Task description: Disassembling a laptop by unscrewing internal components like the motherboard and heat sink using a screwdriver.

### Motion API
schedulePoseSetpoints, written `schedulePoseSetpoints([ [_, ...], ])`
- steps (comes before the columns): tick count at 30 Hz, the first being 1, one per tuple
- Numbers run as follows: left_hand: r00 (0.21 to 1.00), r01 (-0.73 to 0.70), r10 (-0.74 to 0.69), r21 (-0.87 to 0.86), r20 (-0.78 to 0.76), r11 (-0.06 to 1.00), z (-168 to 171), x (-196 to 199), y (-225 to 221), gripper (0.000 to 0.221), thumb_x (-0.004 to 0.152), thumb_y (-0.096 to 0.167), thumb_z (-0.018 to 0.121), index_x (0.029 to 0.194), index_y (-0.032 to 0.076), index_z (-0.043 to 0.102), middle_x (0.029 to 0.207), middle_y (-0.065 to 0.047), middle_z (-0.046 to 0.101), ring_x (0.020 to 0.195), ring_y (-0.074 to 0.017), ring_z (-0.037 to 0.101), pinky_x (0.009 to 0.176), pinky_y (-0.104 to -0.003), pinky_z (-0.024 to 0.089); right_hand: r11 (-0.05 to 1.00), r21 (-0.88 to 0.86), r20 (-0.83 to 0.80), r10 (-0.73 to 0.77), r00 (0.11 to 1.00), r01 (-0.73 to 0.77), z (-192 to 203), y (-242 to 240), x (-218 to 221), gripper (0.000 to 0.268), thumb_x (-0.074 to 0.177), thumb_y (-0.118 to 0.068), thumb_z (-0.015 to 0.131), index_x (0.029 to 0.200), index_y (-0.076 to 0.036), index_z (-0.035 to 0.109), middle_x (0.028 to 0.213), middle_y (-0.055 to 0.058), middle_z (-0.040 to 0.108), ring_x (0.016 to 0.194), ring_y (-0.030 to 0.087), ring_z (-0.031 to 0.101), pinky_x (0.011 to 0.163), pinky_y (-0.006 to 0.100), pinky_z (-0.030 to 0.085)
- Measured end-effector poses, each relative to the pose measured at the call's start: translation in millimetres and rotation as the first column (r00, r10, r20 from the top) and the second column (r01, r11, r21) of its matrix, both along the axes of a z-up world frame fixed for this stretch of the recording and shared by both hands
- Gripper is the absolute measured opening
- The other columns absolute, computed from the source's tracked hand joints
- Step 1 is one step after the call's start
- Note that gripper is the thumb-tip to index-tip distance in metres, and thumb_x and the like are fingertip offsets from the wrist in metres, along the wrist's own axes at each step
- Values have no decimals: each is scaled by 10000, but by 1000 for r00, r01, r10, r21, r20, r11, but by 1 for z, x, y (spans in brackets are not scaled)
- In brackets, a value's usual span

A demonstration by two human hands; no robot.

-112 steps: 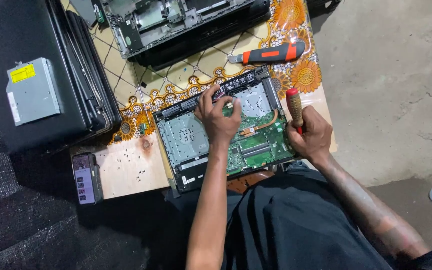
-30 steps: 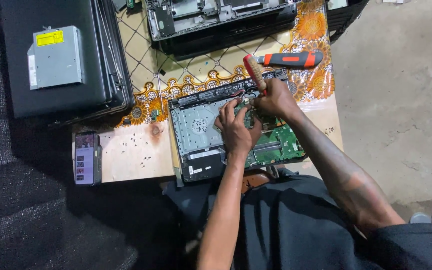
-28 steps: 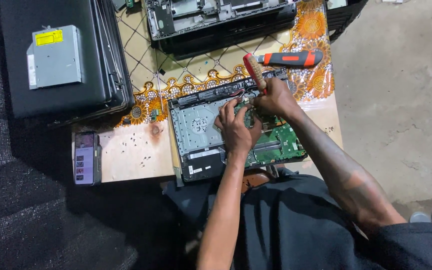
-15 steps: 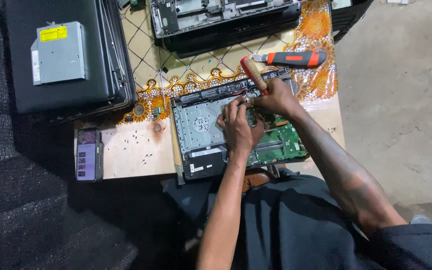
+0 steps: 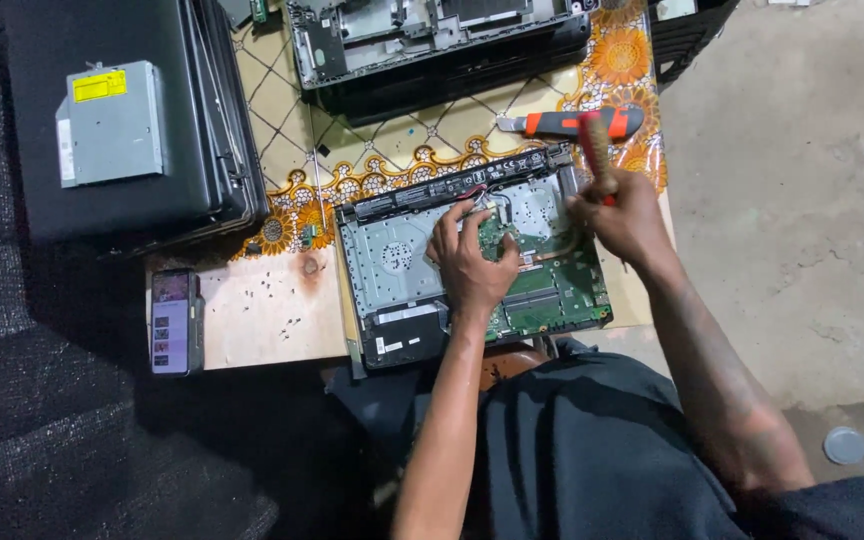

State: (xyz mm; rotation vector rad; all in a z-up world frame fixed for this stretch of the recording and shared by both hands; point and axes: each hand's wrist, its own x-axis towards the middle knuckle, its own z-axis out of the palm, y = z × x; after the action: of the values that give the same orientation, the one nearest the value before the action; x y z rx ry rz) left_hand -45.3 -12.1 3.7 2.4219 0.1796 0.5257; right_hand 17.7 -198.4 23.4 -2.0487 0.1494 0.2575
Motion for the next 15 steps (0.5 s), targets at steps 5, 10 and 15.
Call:
schedulePoseSetpoints([
  [5, 1000, 3, -3, -19, -2, 1000, -1, -1, 0, 354, 682, 191, 688, 1029, 148, 636, 1194, -36, 530, 1154, -275, 526, 941, -492, 364, 979, -141, -80, -159, 984, 147, -8, -33, -28, 129, 753, -219, 778, 750, -129, 685, 647, 108, 603, 724, 287, 642, 670, 352, 478],
  [10, 1000, 1, -1, -12, -2, 1000, -7, 0, 0, 371, 668, 187, 692, 1034, 160, 639, 1185, -26, 532, 1148, -270, 533, 939, -491, 368, 971, -95, -144, -232, 962, 220, -23, -35, -55, 173, 723, -255, 806, 808, -144, 706, 669, 96, 612, 736, 247, 641, 677, 353, 489],
  [15, 999, 17, -7, -264, 39, 964, -11, 8, 13, 363, 727, 32, 527, 1067, 118, 623, 1120, -88, 542, 1088, -297, 541, 978, -497, 362, 955, 151, -37, -253, 967, 256, -19, -22, -65, 211, 832, -232, 788, 811, -68, 656, 636, 108, 564, 688, 181, 561, 632, 327, 449],
])
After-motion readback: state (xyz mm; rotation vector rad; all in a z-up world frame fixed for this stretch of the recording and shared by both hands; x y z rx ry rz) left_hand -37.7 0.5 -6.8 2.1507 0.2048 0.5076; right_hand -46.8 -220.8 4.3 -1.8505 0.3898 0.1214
